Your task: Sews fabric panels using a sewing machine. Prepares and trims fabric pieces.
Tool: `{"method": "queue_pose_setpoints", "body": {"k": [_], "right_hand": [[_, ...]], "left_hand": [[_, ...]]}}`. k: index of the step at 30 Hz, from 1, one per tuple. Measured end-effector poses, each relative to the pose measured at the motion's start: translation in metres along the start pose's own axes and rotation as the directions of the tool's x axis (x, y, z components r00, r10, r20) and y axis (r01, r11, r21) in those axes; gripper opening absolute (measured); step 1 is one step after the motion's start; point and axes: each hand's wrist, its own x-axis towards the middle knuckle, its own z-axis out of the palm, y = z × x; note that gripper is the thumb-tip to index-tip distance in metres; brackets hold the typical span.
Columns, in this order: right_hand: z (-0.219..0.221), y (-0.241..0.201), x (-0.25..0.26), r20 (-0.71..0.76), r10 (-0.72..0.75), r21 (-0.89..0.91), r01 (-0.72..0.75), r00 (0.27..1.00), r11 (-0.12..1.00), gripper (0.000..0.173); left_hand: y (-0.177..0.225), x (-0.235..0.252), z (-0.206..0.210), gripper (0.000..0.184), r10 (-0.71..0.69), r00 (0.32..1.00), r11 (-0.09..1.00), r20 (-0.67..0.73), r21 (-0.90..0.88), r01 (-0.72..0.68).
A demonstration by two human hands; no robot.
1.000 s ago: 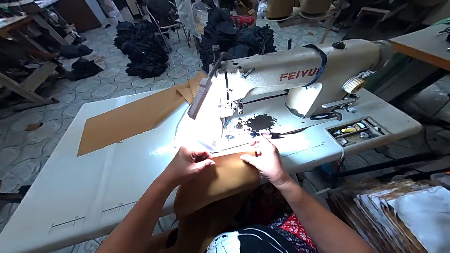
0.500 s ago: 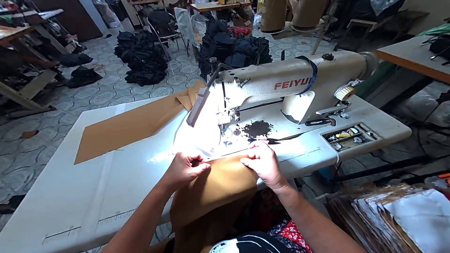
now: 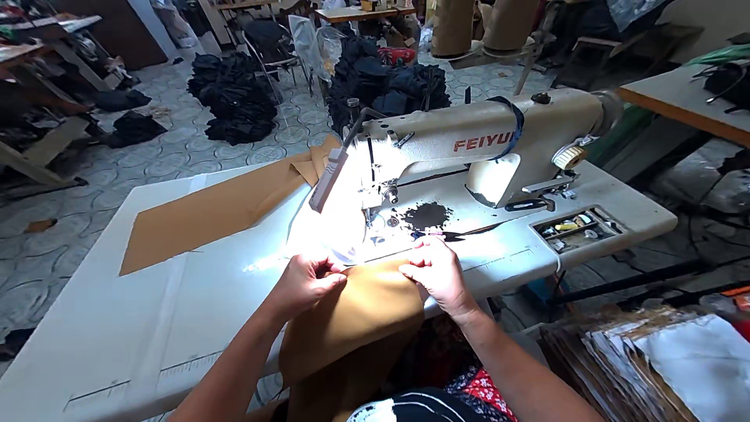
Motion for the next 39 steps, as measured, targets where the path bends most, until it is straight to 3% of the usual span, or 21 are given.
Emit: {"method": "queue_pose_setpoints", "body": {"k": [4, 9, 14, 18, 21, 24, 28, 30, 33, 36, 39], "right_hand": [[-0.001, -0.001, 0.0, -0.013, -0.036, -0.032, 0.035, 0.999, 0.999, 0.016], [-0.002, -0.005, -0.005, -0.013, -0.083, -0.047, 0.083, 0.996, 0.995, 0.015], [-0.005, -0.009, -0.015, -0.028, -0.102, -0.047, 0.1, 0.994, 0.994, 0.02], [-0.021, -0.016, -0.061, 0.021, 0.034, -0.007, -0.034, 0.999, 0.999, 0.036], [-0.025, 0.007, -0.111, 0.062, 0.151, 0.053, -0.154, 0.987, 0.987, 0.041], [-0.025, 0.029, -0.134, 0.083, 0.24, 0.082, -0.246, 0.967, 0.966, 0.041], [-0.03, 0.002, -0.096, -0.001, 0.12, -0.018, -0.12, 0.993, 0.993, 0.041], [-0.028, -0.013, -0.061, -0.033, 0.004, -0.147, -0.009, 0.999, 0.989, 0.036], [-0.016, -0.011, -0.006, -0.011, -0.098, -0.271, 0.091, 0.995, 0.958, 0.021], [0.0, -0.003, 0.026, 0.042, -0.043, -0.391, 0.056, 0.998, 0.919, 0.033], [0.006, -0.001, 0.032, 0.074, -0.052, -0.458, 0.08, 0.996, 0.885, 0.031]], "left_hand": [[0.004, -0.001, 0.001, 0.012, -0.037, 0.999, 0.999, 0.018, -0.017, 0.038], [0.01, -0.007, 0.001, 0.029, -0.035, 0.998, 0.997, 0.055, 0.07, 0.031], [0.008, -0.021, 0.004, 0.018, 0.147, 0.988, 0.958, 0.053, 0.24, -0.156], [0.017, -0.071, 0.032, 0.019, 0.327, 0.944, 0.817, 0.036, 0.491, -0.302], [0.001, -0.118, 0.074, 0.018, 0.375, 0.925, 0.793, 0.055, 0.498, -0.351], [-0.02, -0.138, 0.094, 0.013, 0.321, 0.936, 0.846, 0.142, 0.401, -0.351], [0.012, -0.092, 0.059, 0.015, 0.309, 0.942, 0.851, 0.132, 0.403, -0.336], [0.029, -0.052, 0.03, 0.018, 0.169, 0.961, 0.904, 0.22, 0.354, -0.24], [0.027, 0.01, -0.002, 0.027, -0.117, 0.919, 0.937, 0.376, 0.35, -0.024], [0.014, 0.045, -0.007, 0.023, -0.242, 0.89, 0.87, 0.386, 0.492, 0.023], [0.026, 0.052, 0.003, 0.016, -0.286, 0.893, 0.736, 0.348, 0.676, -0.028]]}}
